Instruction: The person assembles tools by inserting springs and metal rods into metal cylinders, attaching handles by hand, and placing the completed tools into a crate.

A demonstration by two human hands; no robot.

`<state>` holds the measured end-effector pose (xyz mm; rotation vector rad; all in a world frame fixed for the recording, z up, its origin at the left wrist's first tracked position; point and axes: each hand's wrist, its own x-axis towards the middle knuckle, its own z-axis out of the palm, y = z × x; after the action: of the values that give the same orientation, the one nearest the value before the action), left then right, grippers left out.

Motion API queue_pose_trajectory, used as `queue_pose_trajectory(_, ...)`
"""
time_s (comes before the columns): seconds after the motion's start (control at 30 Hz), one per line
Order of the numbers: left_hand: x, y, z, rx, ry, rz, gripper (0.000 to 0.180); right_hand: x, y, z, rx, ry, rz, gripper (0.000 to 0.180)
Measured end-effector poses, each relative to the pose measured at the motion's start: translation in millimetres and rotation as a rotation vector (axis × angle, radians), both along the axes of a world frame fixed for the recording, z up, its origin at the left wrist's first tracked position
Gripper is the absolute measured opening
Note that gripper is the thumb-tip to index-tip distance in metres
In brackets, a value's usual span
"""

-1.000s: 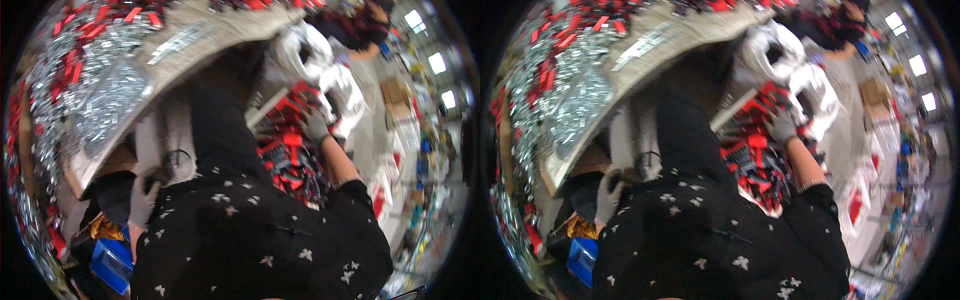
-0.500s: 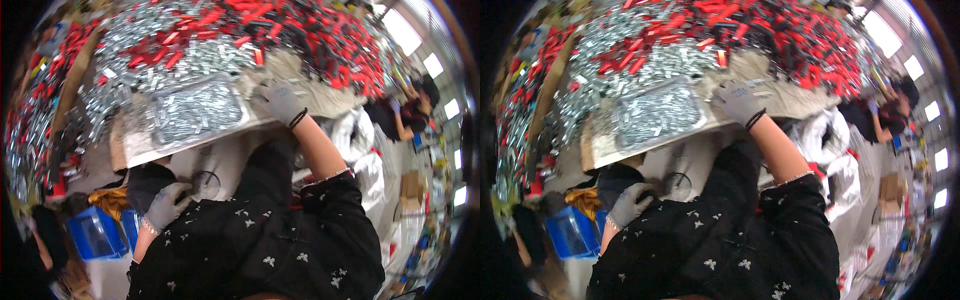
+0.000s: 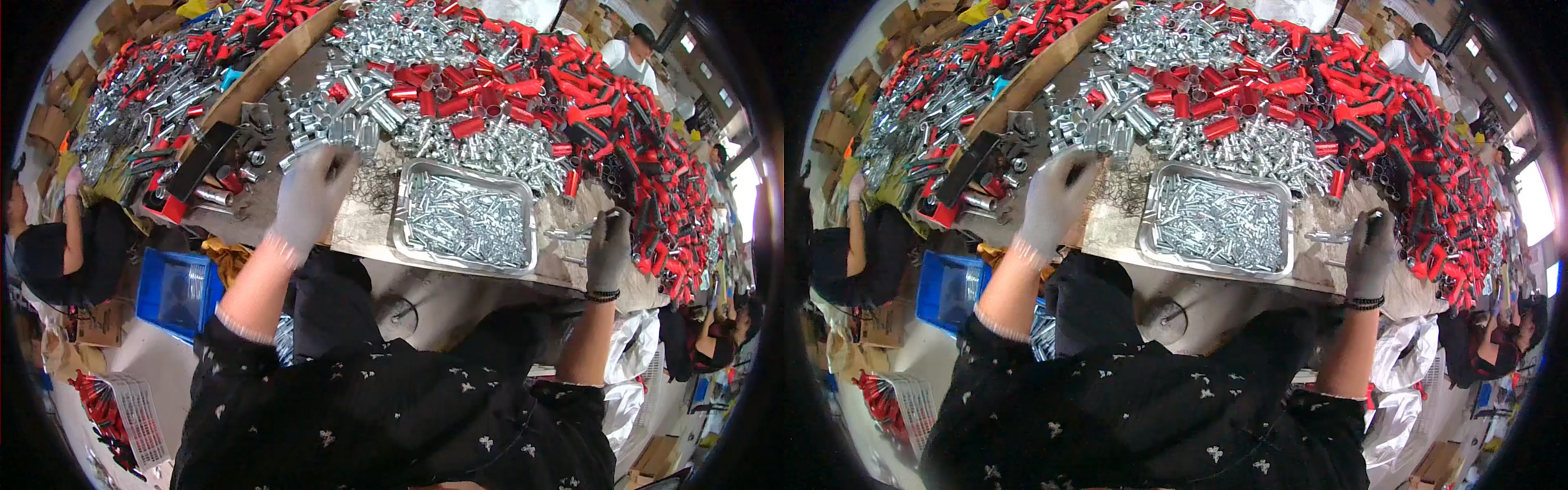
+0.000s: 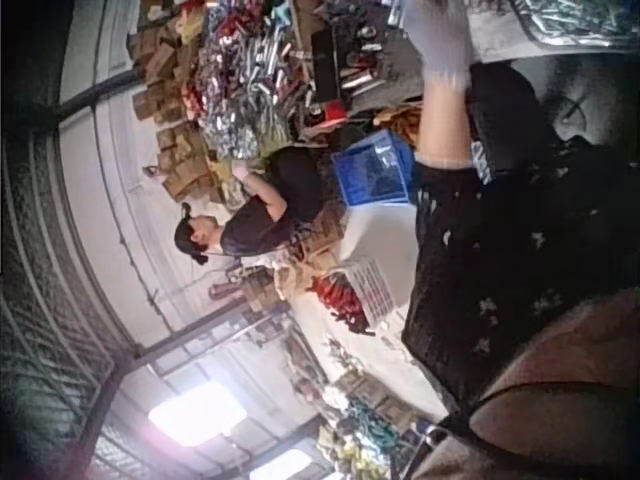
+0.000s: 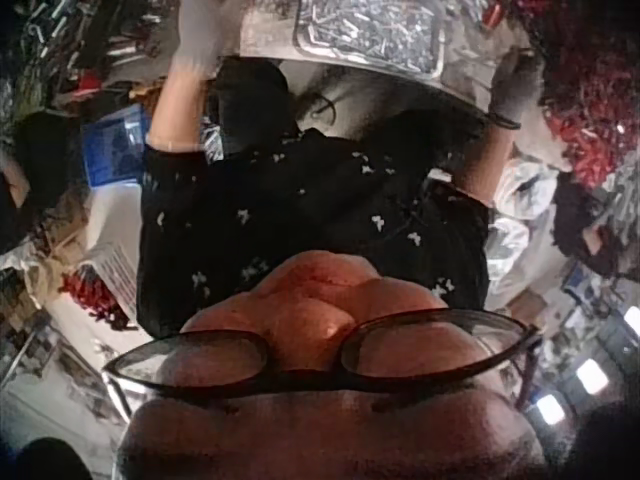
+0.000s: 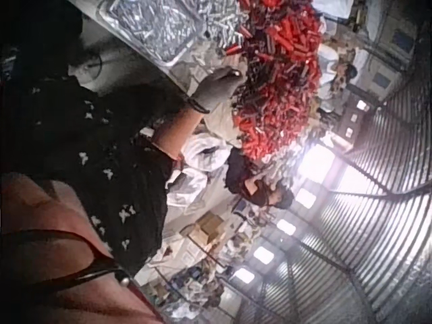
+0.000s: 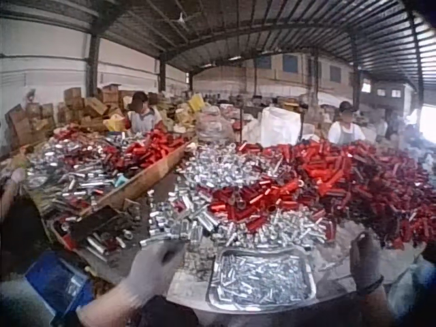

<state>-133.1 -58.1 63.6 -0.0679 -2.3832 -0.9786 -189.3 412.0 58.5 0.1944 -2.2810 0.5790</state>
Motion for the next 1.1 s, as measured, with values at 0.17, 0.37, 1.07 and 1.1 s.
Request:
queue_pose_trajectory(0.17, -110.6, 10.9, 12.7, -0.763, -0.476, 0.395, 0.045, 55.7, -52.4, 12.4, -1.002, 0.191, 0.218, 0.017)
queue_pose_trajectory(0.37, -90.9, 13.0, 4.2, -0.231, -0.166, -0.025, 0.044, 101.1, -97.6, 6.3, -1.184, 0.083, 0.663, 0.027)
queue_pose_trajectory(1.07, 131.5, 46.8, -55.5, 1.121, -0.268, -0.357, 0.059, 139.2, -179.0, -51.4, 0.089, -0.383, 1.096, 0.017)
queue_pose_trajectory(1.1, 123.1, 56.7, -55.4, 0.875, -0.162, -0.245, 0.056, 138.6, -192.6, -42.6, -0.338, -1.035, 1.121, 0.019)
